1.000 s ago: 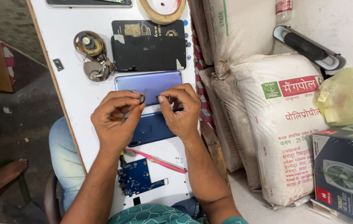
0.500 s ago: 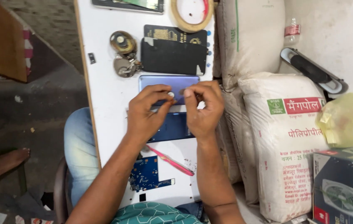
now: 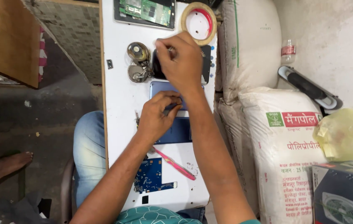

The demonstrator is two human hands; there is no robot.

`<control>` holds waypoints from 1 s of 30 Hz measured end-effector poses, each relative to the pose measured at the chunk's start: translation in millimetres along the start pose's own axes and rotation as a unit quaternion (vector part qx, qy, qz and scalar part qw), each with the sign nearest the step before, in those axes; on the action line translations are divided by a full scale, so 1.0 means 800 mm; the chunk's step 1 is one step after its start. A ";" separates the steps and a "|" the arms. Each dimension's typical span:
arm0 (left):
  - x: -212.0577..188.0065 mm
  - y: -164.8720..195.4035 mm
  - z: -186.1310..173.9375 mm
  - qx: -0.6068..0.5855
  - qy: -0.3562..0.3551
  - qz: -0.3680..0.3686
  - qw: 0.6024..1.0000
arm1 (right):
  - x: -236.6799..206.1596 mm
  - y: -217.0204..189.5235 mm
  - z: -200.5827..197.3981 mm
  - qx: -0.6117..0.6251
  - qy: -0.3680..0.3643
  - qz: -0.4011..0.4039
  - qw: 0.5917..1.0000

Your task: The person sits at a workbench and brushes a disassembled phone motherboard with a toothbrush, then picks up a small round phone component and presses and twists it with both hands while working over a blue phone on the bench. At the end the person picks up a phone and looks at its screen.

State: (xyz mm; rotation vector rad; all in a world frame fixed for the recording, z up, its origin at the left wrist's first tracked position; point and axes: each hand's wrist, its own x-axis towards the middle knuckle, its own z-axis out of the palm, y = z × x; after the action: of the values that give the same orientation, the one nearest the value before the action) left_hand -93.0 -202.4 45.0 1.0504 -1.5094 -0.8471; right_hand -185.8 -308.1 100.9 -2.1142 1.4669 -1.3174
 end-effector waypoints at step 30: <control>-0.029 -0.048 -0.022 -0.376 0.035 -0.006 0.926 | -0.191 0.053 -0.048 0.156 0.054 0.050 0.985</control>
State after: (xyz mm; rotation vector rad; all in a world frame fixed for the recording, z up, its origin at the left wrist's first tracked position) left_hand -67.9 -194.5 5.2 0.5053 -0.9684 -1.2458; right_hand -255.0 -188.1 14.4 -1.7752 1.2873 -1.5313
